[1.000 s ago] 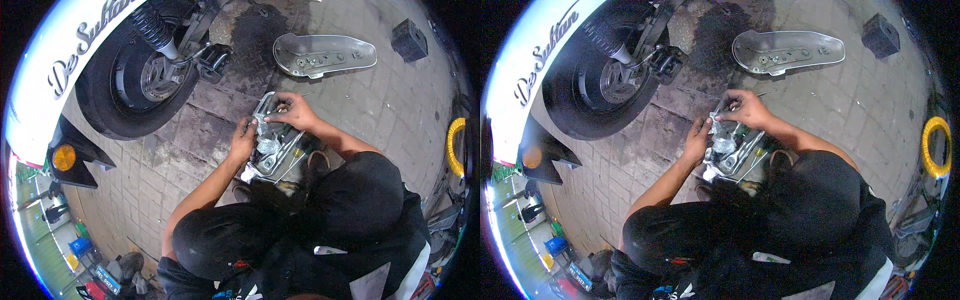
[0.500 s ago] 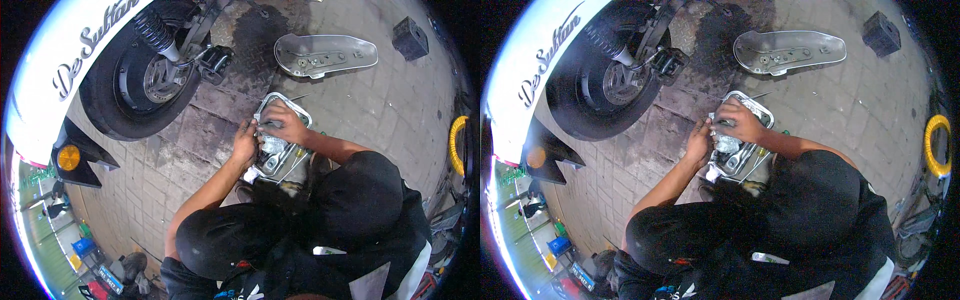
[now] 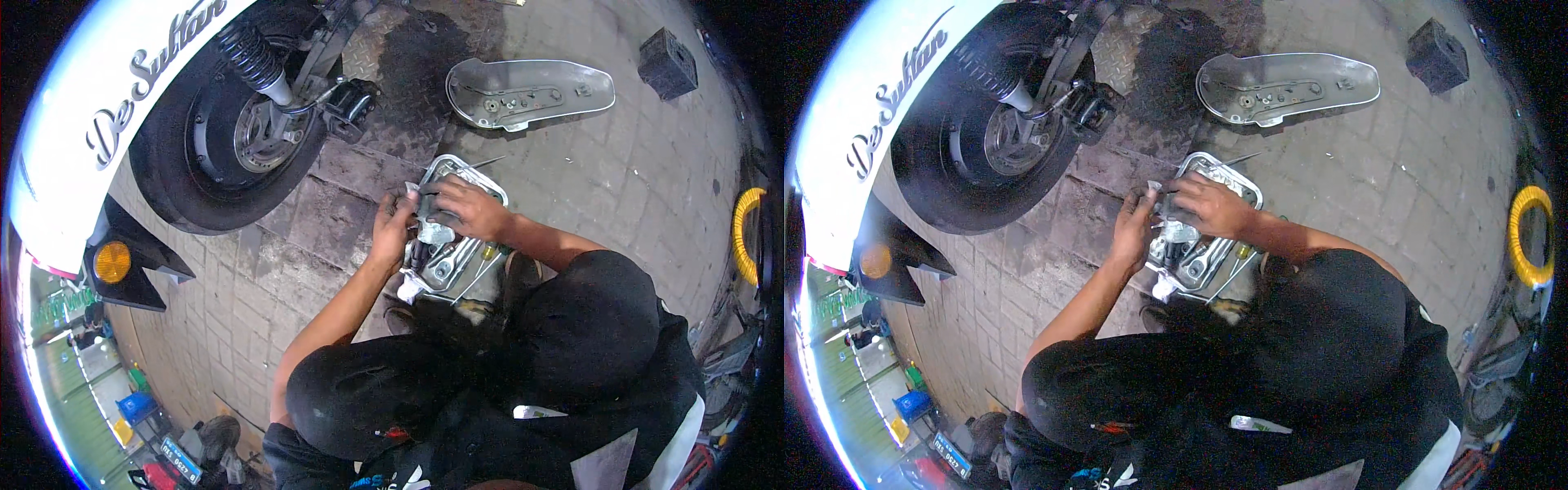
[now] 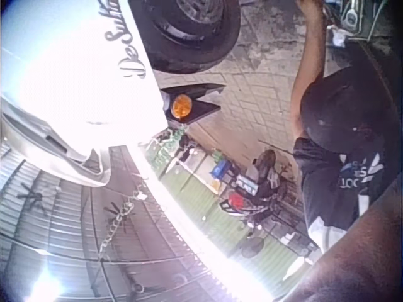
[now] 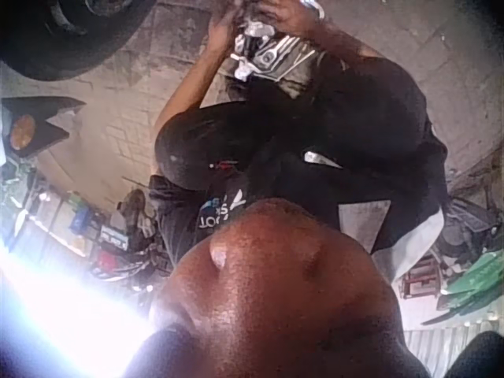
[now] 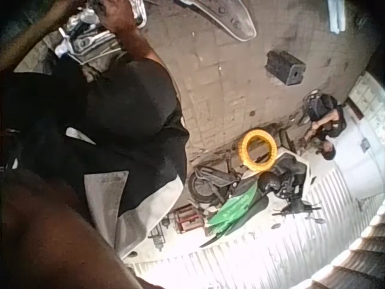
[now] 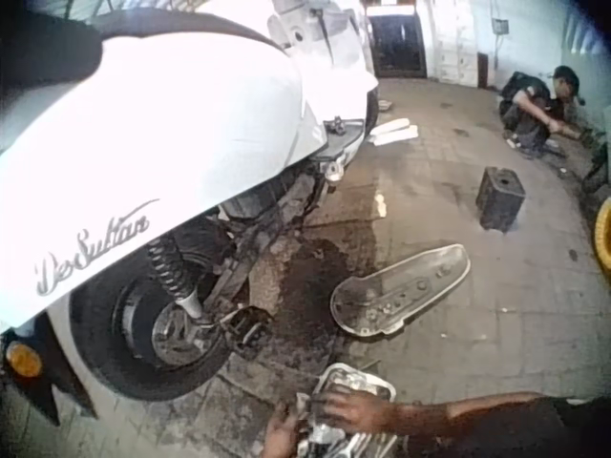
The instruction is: The person selects a brake caliper and small components from a toolbox, moves to a scooter, and uses a screwdriver and their hands to disassemble and work on the rear brake assembly.
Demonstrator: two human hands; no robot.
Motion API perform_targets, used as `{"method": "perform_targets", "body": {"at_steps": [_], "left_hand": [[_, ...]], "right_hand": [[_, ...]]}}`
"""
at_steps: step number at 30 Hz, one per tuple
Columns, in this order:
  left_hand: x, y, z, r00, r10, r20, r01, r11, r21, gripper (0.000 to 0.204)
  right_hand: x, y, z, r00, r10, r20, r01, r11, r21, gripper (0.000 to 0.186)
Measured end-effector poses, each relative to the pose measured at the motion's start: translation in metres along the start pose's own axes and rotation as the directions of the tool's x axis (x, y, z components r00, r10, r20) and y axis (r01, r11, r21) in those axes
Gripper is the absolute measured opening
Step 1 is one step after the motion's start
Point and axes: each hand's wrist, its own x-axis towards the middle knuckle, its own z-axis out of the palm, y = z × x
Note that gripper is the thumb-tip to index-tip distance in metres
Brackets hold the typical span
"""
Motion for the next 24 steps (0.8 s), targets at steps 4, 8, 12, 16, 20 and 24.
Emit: {"method": "perform_targets", "body": {"at_steps": [4,8,12,16,20,24], "left_hand": [[0.003,-0.008,-0.006,0.959,0.184,0.216,-0.202,0.977,0.063,0.026],[0.006,-0.005,-0.005,0.946,0.266,0.187,-0.261,0.964,-0.049,0.026],[0.006,0.009,-0.006,0.957,0.227,0.180,-0.234,0.972,0.015,0.029],[0.006,0.024,-0.012,0.914,0.276,0.299,-0.317,0.943,0.097,0.034],[0.004,0.040,-0.009,0.857,0.319,0.406,-0.428,0.878,0.215,0.041],[0.001,0.040,-0.010,0.801,0.198,0.565,-0.437,0.838,0.327,0.058]], "right_hand": [[0.001,-0.001,0.000,0.999,-0.032,-0.038,0.030,0.999,-0.032,0.032],[0.003,-0.005,-0.014,0.996,-0.039,-0.077,0.049,0.990,0.132,0.031],[0.008,-0.008,-0.029,0.998,-0.046,-0.042,0.053,0.985,0.162,0.027],[0.014,-0.009,-0.037,0.997,-0.043,0.065,0.038,0.995,0.088,0.023],[0.020,-0.007,-0.046,0.987,-0.124,0.100,0.125,0.992,-0.007,0.022],[0.018,-0.001,-0.046,0.993,-0.006,0.120,0.008,1.000,-0.024,0.025]]}}
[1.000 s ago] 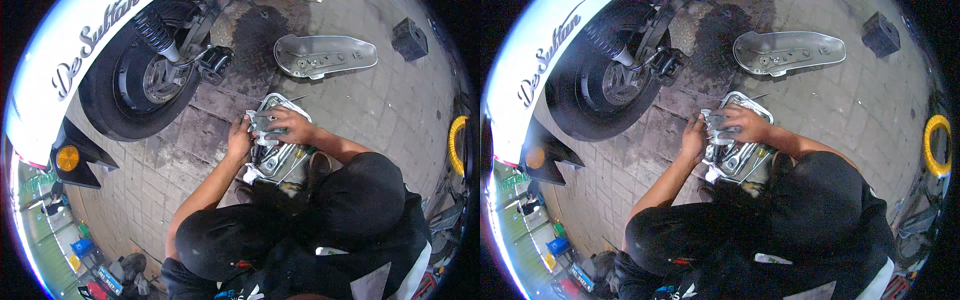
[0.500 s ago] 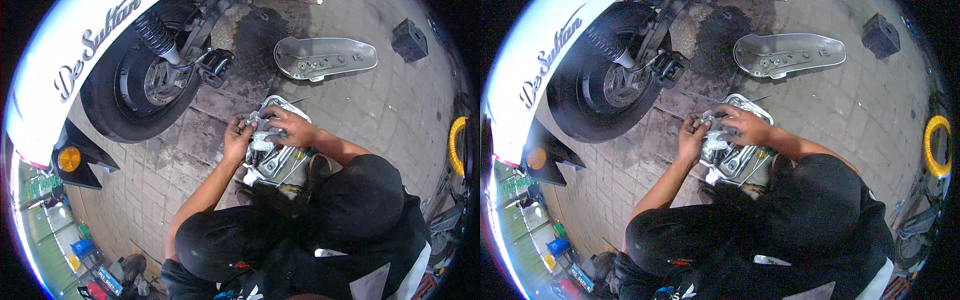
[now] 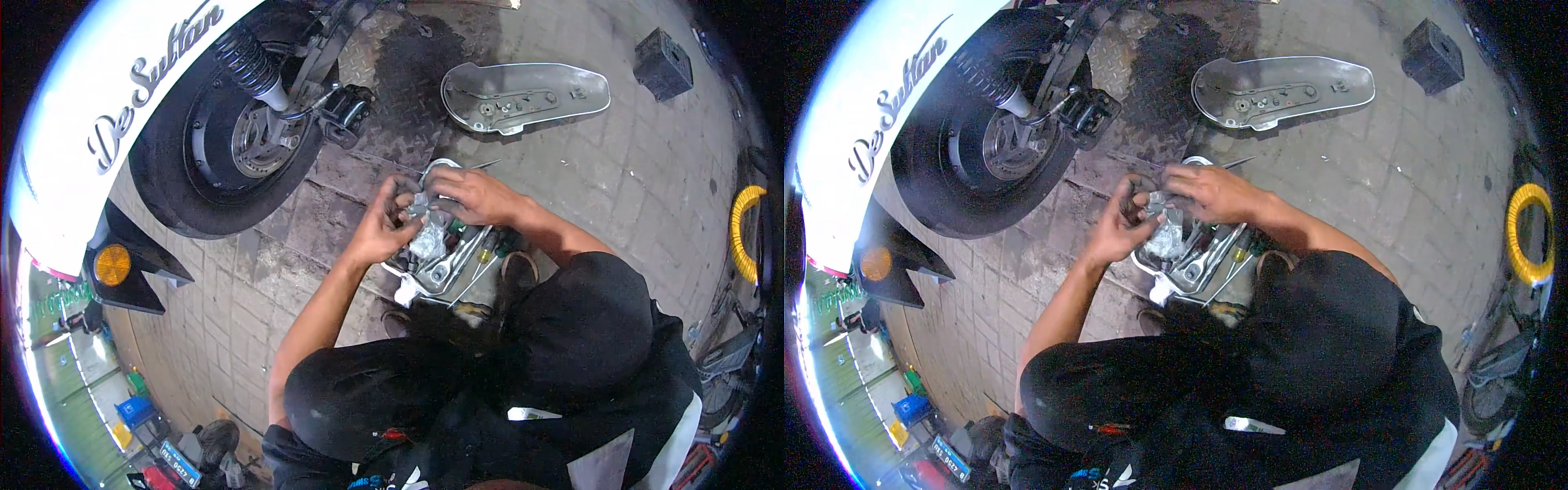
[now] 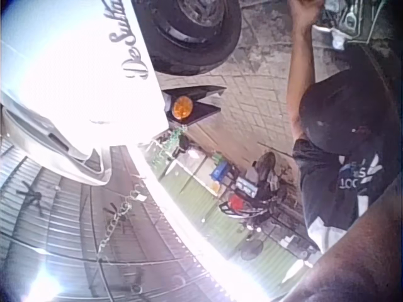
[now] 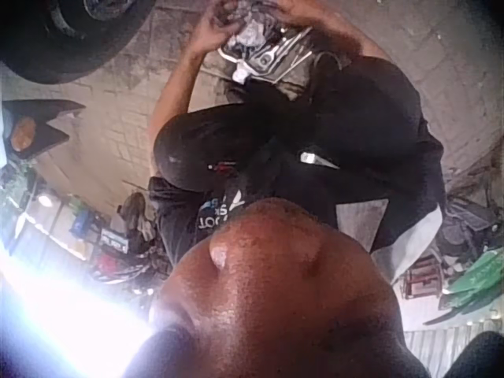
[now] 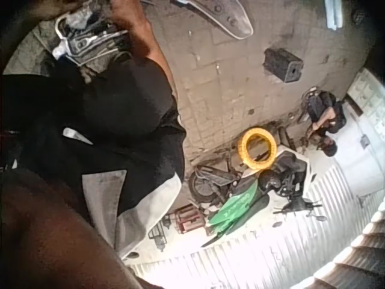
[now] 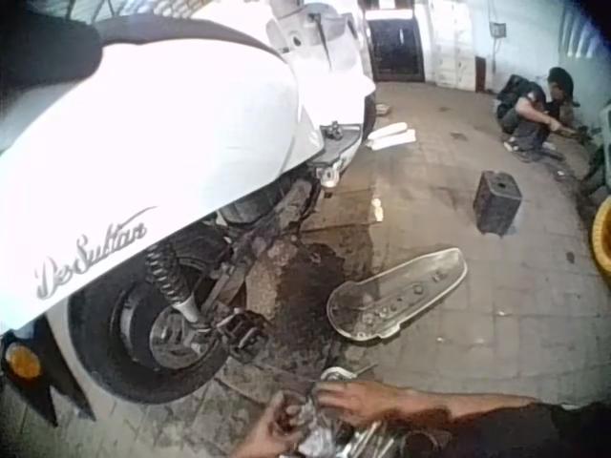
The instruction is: The person selects a brake caliper and small components from a toolbox, moves to a scooter, and uses a screwdriver and their hands to disassemble and work on the rear brake assembly.
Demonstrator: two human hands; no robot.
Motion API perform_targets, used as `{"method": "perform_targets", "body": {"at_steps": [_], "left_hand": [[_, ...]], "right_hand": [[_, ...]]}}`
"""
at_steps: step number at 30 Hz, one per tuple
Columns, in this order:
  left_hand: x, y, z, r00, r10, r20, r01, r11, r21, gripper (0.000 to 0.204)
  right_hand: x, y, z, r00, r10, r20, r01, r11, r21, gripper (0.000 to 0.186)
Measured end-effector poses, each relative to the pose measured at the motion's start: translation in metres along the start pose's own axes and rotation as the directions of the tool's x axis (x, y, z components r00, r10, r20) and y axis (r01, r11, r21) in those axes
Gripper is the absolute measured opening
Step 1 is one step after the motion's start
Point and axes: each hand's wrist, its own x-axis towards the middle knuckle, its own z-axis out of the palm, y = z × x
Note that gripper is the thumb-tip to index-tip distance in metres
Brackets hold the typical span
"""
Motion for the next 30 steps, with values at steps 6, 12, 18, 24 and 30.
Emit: {"method": "perform_targets", "body": {"at_steps": [6,12,18,24,30], "left_hand": [[0.001,-0.003,0.012,0.987,-0.102,-0.126,0.102,0.995,-0.008,0.074],[0.010,0.008,0.005,0.976,0.016,-0.219,0.068,0.926,0.371,0.015],[0.032,0.030,0.025,0.989,0.135,-0.053,-0.087,0.845,0.527,0.022],[0.029,0.005,-0.005,0.984,0.151,-0.093,-0.091,0.882,0.463,0.026],[-0.020,-0.046,-0.054,0.953,-0.054,-0.297,0.174,0.903,0.393,0.024]], "right_hand": [[-0.007,0.003,0.003,0.942,0.319,-0.103,-0.288,0.928,0.234,0.029],[-0.007,0.007,0.024,0.848,0.513,0.132,-0.365,0.384,0.848,0.054],[-0.038,0.034,-0.008,0.857,0.502,0.120,-0.464,0.648,0.604,0.058],[-0.123,0.181,-0.106,0.154,0.925,-0.346,-0.531,0.373,0.761,0.047],[0.018,0.269,-0.281,0.066,0.764,-0.641,0.063,0.638,0.767,0.031]]}}
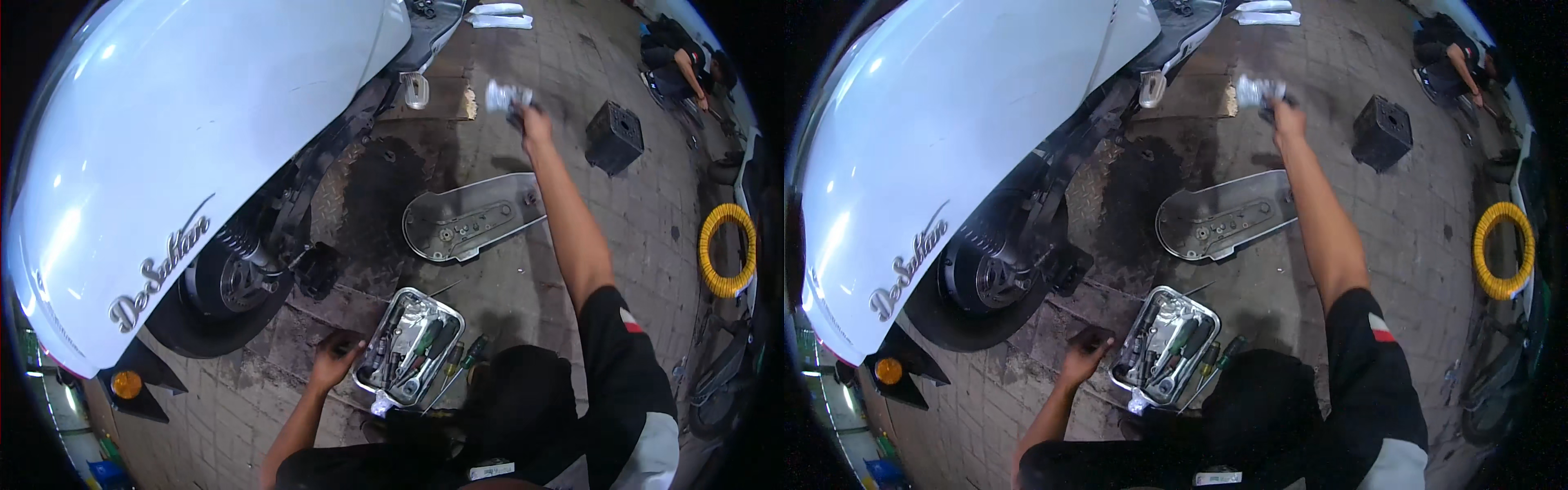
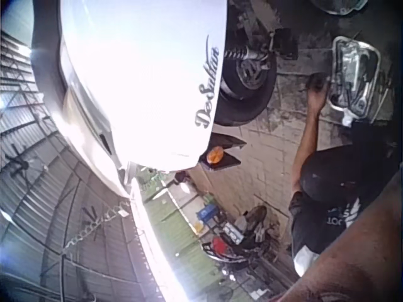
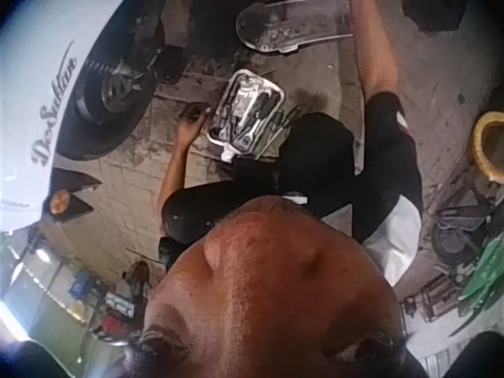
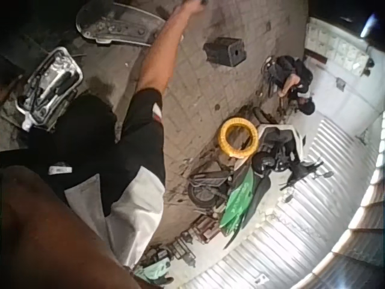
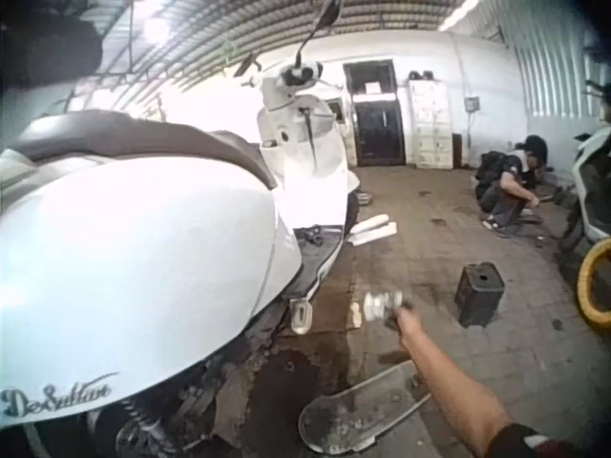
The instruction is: The person selects a brake caliper and small components from a toolbox, moves to a scooter, and uses a screwdriver and their hands to disassemble and work on the rear brake assembly.
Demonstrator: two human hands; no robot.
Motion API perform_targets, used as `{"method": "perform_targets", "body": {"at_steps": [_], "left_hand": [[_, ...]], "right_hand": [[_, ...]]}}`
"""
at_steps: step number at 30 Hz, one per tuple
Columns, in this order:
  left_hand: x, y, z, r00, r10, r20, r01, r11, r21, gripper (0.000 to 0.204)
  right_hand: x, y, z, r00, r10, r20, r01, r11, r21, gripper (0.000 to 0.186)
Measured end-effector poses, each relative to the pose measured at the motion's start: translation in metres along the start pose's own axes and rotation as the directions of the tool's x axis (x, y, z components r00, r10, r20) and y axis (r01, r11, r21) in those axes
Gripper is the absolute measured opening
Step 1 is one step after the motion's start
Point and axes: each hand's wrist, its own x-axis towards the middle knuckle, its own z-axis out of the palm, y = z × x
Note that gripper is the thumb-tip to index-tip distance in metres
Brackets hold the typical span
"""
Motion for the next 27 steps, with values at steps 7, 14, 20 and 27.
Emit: {"method": "perform_targets", "body": {"at_steps": [7,14,20,27], "left_hand": [[-0.015,0.015,-0.004,0.984,-0.165,-0.068,0.161,0.985,-0.059,0.025],[-0.053,-0.004,-0.010,0.936,-0.340,-0.094,0.318,0.929,-0.189,0.022],[-0.114,-0.100,0.016,0.939,-0.127,-0.320,0.075,0.983,-0.170,0.018],[-0.121,-0.094,0.038,0.901,-0.314,-0.299,0.340,0.939,0.041,0.027]], "right_hand": [[0.143,-0.044,0.171,0.998,-0.069,0.000,0.067,0.979,0.193,0.034],[0.109,-0.012,0.170,0.976,0.052,0.213,-0.009,0.981,-0.196,0.029],[-0.025,0.048,0.029,0.969,-0.008,0.248,0.020,0.999,-0.048,0.031],[-0.244,0.077,-0.053,0.976,0.071,0.205,0.029,0.894,-0.447,0.035]]}}
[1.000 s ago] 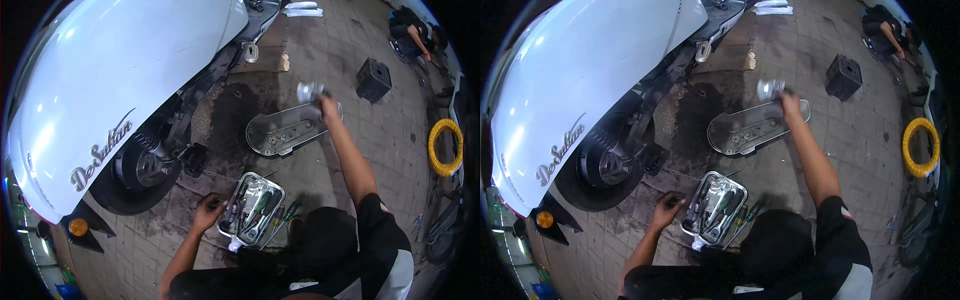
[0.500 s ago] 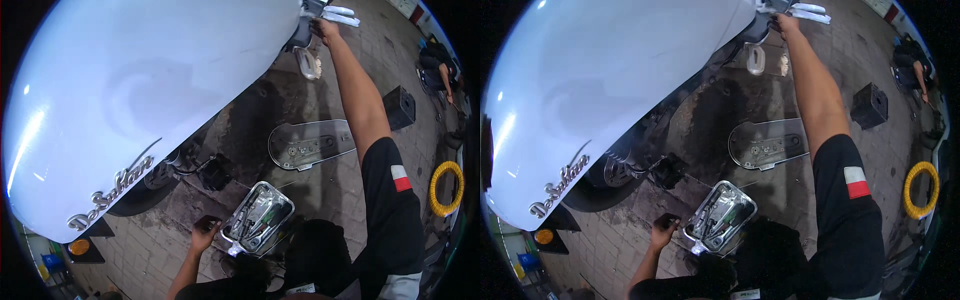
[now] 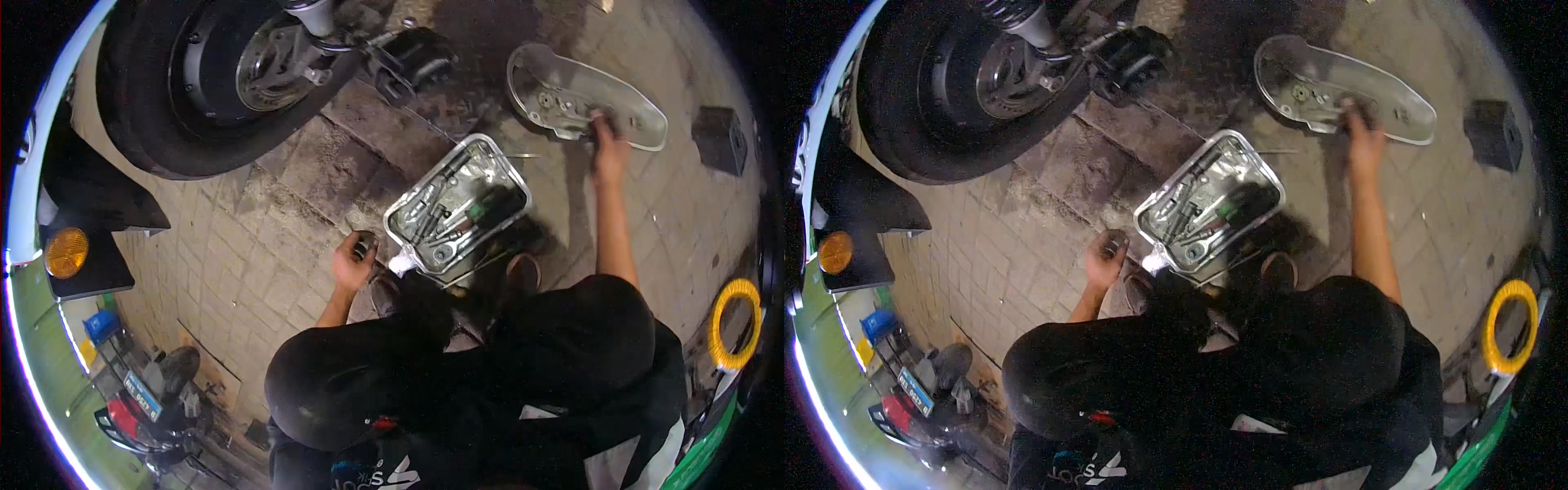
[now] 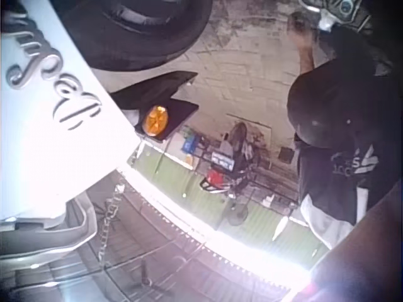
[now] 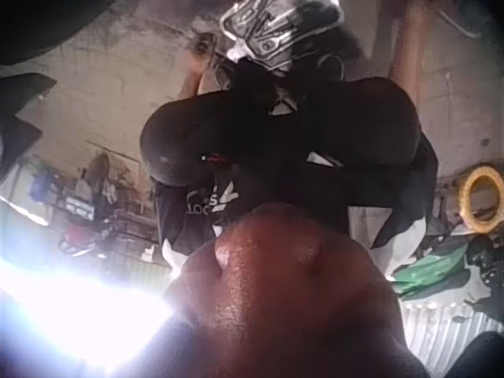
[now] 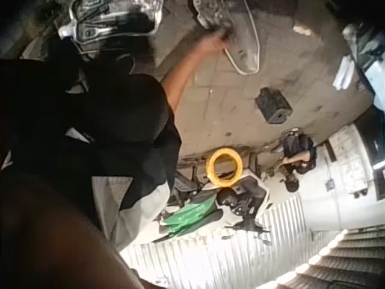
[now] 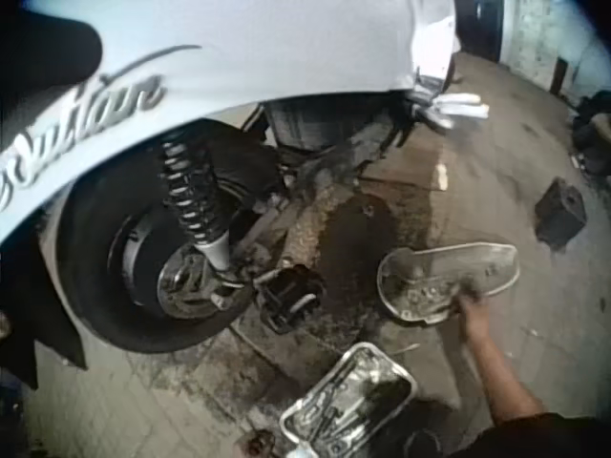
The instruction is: The person selects a brake caliper and small components from a toolbox, moves to a scooter, and uses a screwdriver and their hands to disassemble and work on the rear brake assembly.
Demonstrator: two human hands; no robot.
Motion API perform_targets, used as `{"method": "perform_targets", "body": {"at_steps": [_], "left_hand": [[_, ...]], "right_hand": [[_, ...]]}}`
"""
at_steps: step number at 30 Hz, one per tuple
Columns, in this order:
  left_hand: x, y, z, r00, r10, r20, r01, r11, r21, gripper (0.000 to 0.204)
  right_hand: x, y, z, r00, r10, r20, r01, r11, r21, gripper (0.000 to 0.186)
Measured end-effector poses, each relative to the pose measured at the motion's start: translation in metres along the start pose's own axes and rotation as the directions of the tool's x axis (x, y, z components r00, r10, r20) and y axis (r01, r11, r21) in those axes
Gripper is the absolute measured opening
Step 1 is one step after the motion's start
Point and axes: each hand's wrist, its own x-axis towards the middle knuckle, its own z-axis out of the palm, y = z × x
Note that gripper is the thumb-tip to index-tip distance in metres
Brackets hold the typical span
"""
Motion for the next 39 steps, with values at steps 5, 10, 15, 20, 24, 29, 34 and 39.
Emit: {"method": "perform_targets", "body": {"at_steps": [5,10,15,20,24,29,34,39], "left_hand": [[-0.022,-0.010,0.031,0.988,0.153,-0.013,-0.150,0.982,0.113,0.050],[-0.041,-0.014,0.059,0.954,0.250,0.164,-0.295,0.884,0.363,0.055],[-0.047,-0.027,0.054,0.973,0.229,0.014,-0.229,0.973,0.001,0.026],[-0.034,0.001,0.032,0.957,-0.237,0.167,0.290,0.810,-0.510,0.013],[-0.019,0.054,0.022,0.999,0.008,0.040,0.024,0.696,-0.718,0.015],[-0.008,0.090,0.007,0.983,0.161,0.083,-0.018,0.544,-0.839,0.019],[0.001,0.088,0.002,0.928,0.344,0.143,-0.010,0.405,-0.914,0.024],[-0.016,0.128,0.004,0.940,0.143,0.309,0.108,0.736,-0.669,0.047]], "right_hand": [[-0.119,0.012,0.021,0.770,0.246,0.589,-0.008,0.926,-0.376,0.027],[-0.184,0.032,0.030,0.369,-0.056,0.928,0.486,0.862,-0.141,0.021],[-0.228,0.049,0.052,-0.009,0.104,0.995,0.608,0.790,-0.077,0.043],[-0.242,0.016,0.081,0.110,-0.043,0.993,0.477,0.879,-0.015,0.051],[-0.235,-0.026,0.099,0.205,-0.102,0.973,0.227,0.972,0.054,0.049],[-0.217,-0.050,0.104,0.351,-0.204,0.914,0.297,0.950,0.098,0.046],[-0.202,-0.063,0.104,0.282,-0.303,0.910,0.383,0.906,0.182,0.037],[-0.193,-0.061,0.102,0.142,-0.399,0.906,0.414,0.855,0.311,0.033]]}}
